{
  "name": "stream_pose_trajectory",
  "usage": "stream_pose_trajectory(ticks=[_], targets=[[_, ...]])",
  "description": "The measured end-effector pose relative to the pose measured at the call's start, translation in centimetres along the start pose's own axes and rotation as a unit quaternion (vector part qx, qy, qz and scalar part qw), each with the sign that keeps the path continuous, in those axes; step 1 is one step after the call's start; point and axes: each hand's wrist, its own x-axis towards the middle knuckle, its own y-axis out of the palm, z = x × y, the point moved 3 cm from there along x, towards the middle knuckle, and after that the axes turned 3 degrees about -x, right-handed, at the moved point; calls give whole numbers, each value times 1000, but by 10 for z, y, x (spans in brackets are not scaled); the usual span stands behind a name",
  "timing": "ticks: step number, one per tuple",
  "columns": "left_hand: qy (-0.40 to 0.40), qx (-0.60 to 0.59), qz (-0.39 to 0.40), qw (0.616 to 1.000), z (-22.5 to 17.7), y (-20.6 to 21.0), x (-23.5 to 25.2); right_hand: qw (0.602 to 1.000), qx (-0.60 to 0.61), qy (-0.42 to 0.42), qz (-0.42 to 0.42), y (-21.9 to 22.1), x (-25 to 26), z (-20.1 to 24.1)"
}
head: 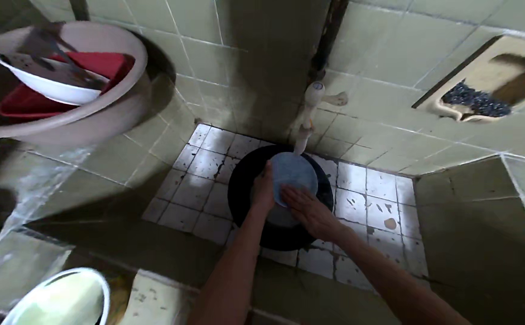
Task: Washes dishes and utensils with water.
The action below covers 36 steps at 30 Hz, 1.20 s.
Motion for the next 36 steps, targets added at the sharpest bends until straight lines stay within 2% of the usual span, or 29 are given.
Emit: stream_pose_trajectory(ticks=[2,4,6,8,10,12,14,16,18,19,21,22,23,26,28,29,30,31,33,34,36], targets=[[-8,13,0,1000,4,2,2,998,-54,21,-29,-7,-16,-28],[-30,45,10,998,1,7,-4,991,-109,68,-47,-16,-5,-49],[-28,60,24,998,-4,10,-9,983,-140,94,-68,-13,21,-47],[-8,47,40,998,-2,7,-5,988,-106,95,-62,-5,40,-25],[0,26,42,999,4,6,1,998,-37,56,-3,0,41,4],[-33,15,41,998,8,3,2,998,-50,0,37,-2,21,9],[-63,48,75,994,4,1,-5,990,-123,-64,22,-17,-5,-3],[-99,56,131,985,-2,6,-19,983,-162,-91,-11,-37,-25,-11],[-122,6,174,977,-6,12,-23,978,-181,-91,-51,-54,-30,-1],[-124,-45,180,975,-7,13,-23,983,-154,-75,-72,-60,-31,7],[-99,-163,236,953,2,19,-19,992,-11,9,-124,-68,-32,20],[-96,-195,251,943,8,23,-18,981,96,84,-149,-73,-32,22],[-96,-190,240,947,10,28,-17,951,196,170,-167,-79,-30,22],[-68,-60,217,972,10,24,-10,807,413,361,-218,-91,-18,5],[-55,-63,196,977,8,15,-6,719,472,429,-274,-81,-5,-16],[-48,-101,185,976,3,13,-7,694,489,441,-292,-73,4,-25],[-43,-141,176,973,-3,10,-8,690,494,437,-297,-64,13,-33],[-42,-172,163,971,-9,8,-10,704,481,428,-300,-54,23,-40],[-41,-217,153,963,-13,4,-9,791,357,424,-259,-42,42,-48],[-34,-230,157,960,-14,2,-8,841,260,428,-206,-41,50,-49],[-22,-240,149,959,-16,2,-6,899,107,412,-97,-45,72,-45]])
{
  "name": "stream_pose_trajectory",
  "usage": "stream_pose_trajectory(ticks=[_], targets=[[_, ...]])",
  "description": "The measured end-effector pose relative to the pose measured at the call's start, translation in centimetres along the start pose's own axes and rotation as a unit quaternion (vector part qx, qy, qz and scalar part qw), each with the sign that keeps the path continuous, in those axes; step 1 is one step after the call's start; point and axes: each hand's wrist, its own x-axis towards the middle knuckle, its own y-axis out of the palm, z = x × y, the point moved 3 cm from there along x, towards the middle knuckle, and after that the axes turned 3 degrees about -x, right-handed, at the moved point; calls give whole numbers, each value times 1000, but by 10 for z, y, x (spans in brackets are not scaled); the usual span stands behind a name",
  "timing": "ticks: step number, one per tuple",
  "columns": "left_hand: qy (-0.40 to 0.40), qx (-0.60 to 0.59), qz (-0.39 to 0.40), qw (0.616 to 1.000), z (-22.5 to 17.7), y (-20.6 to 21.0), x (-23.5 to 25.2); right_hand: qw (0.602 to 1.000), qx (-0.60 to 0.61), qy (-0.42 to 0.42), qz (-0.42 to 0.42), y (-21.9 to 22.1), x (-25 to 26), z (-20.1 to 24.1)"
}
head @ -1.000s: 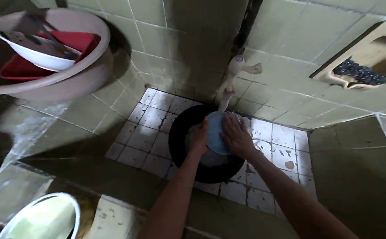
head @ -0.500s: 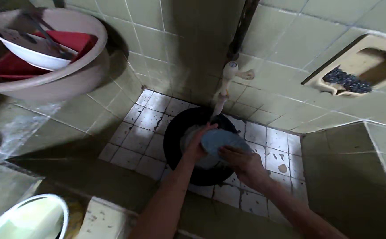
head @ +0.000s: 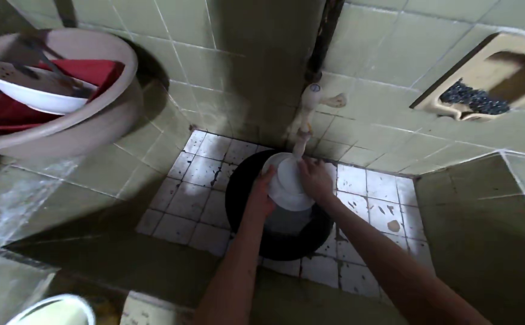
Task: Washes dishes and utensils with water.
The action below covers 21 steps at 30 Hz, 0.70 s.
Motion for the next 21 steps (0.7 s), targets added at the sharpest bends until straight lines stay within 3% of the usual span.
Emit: stream_pose_trajectory(ticks=[3,6,9,11,14,18,21], targets=[[5,-19,-16,1000,5,4,-1,987,-118,-68,81,5,6,44],[11,-99,-38,994,11,7,2,971,-144,-185,39,22,-14,69],[1,-81,-103,991,8,5,1,935,-154,-318,-39,34,-58,46],[-8,-48,-88,995,10,4,1,910,-142,-384,-72,31,-68,11],[10,-2,-19,1000,15,8,0,943,-78,-320,-45,7,-47,-11],[1,5,-4,1000,14,12,-6,972,-130,-192,32,-7,-1,22],[7,31,-51,998,8,-2,1,949,-138,-282,18,15,-34,31]])
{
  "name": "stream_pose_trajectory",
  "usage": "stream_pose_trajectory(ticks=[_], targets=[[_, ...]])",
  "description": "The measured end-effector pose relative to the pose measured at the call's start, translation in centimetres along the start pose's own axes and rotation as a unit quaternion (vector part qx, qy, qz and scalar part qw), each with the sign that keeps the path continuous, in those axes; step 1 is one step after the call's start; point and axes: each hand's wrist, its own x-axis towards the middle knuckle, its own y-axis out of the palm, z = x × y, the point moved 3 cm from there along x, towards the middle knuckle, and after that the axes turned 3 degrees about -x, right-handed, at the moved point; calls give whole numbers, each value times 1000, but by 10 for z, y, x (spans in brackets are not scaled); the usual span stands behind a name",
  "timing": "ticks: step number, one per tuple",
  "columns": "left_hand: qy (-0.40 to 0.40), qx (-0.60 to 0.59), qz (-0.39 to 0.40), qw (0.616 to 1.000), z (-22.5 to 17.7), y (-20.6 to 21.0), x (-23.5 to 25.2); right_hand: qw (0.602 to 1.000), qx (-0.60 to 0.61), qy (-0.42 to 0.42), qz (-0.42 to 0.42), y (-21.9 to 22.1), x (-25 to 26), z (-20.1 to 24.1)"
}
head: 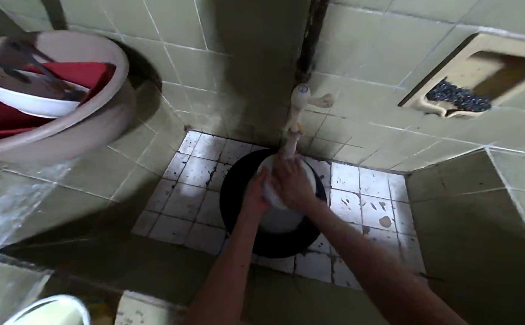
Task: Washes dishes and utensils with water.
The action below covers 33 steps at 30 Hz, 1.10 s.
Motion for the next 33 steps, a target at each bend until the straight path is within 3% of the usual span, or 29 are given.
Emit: stream_pose_trajectory(ticks=[4,8,10,12,14,17,19,21,23,25,27,28,30,33], targets=[[-22,12,18,1000,1,-9,2,986,-54,-155,-34,9,-61,-19],[-74,70,60,993,4,10,3,971,-78,-183,-130,-23,-76,-40],[-94,198,25,975,-1,27,11,982,-55,-115,-138,-32,-81,-33],[-102,317,29,942,-8,52,25,992,16,22,-127,-44,-86,-28],[-59,372,36,925,-8,67,46,978,102,147,-108,-54,-89,-28],[26,312,36,949,1,73,72,923,232,283,-118,-55,-99,-39],[36,201,15,979,-1,78,71,855,352,351,-148,-49,-103,-48],[61,197,-29,978,-5,80,62,772,453,416,-162,-39,-102,-53],[127,350,-45,927,-12,78,47,717,508,452,-150,-32,-96,-49],[155,518,-68,838,-25,75,25,675,554,464,-148,-23,-85,-44],[206,599,-90,768,-29,58,11,640,592,462,-162,-13,-69,-42],[226,604,-87,759,-28,45,7,628,606,459,-165,-9,-62,-39],[272,560,-75,779,-26,28,0,613,634,446,-156,-3,-50,-37],[266,459,-96,842,-26,20,-12,582,654,452,-170,5,-41,-34]])
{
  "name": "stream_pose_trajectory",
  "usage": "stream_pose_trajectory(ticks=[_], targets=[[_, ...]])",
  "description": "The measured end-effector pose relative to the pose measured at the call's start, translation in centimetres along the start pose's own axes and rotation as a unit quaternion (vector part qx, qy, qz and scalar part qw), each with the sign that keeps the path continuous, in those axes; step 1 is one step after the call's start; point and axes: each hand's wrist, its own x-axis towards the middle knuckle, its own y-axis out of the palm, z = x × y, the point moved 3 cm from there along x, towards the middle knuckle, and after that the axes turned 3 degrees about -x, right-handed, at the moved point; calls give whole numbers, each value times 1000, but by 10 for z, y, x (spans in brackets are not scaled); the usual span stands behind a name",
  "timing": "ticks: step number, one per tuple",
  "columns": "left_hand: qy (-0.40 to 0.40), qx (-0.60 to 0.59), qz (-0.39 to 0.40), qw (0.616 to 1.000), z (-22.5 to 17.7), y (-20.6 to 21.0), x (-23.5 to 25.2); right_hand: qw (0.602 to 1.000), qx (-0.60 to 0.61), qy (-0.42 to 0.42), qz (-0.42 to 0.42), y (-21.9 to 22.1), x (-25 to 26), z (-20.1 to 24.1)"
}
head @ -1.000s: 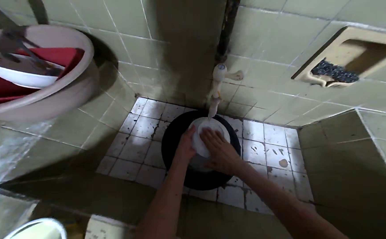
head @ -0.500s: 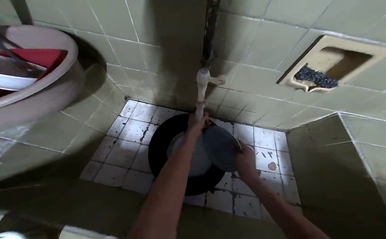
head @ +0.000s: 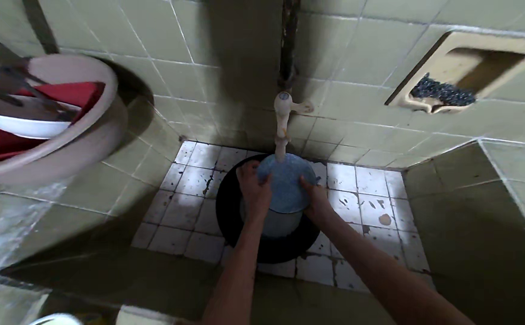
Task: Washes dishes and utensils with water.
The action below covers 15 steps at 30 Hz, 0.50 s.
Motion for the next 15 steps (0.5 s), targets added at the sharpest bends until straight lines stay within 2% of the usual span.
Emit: stream_pose_trajectory(ticks=[3,5,6,7,8,10,11,12,13,15], targets=[[-113,-148,-13,982,14,1,-4,1000,14,11,20,3,-3,-2],[-250,-280,40,926,10,5,-12,998,-65,-5,11,0,-7,-1],[-299,-333,60,892,10,6,-13,988,-150,-31,-7,-2,-8,2],[-324,-367,67,869,13,7,-13,961,-264,-78,-19,-2,-9,8],[-330,-379,70,862,14,8,-15,909,-390,-143,-26,-1,-10,15],[-311,-363,82,874,10,14,-17,741,-609,-283,-32,14,-5,22],[-297,-350,91,884,7,18,-18,671,-653,-350,-28,25,-1,20],[-285,-343,98,890,4,23,-21,624,-662,-416,-19,35,2,14],[-273,-349,98,891,1,27,-24,607,-650,-456,4,45,4,7],[-253,-377,88,887,1,28,-23,618,-634,-454,95,57,-3,0]])
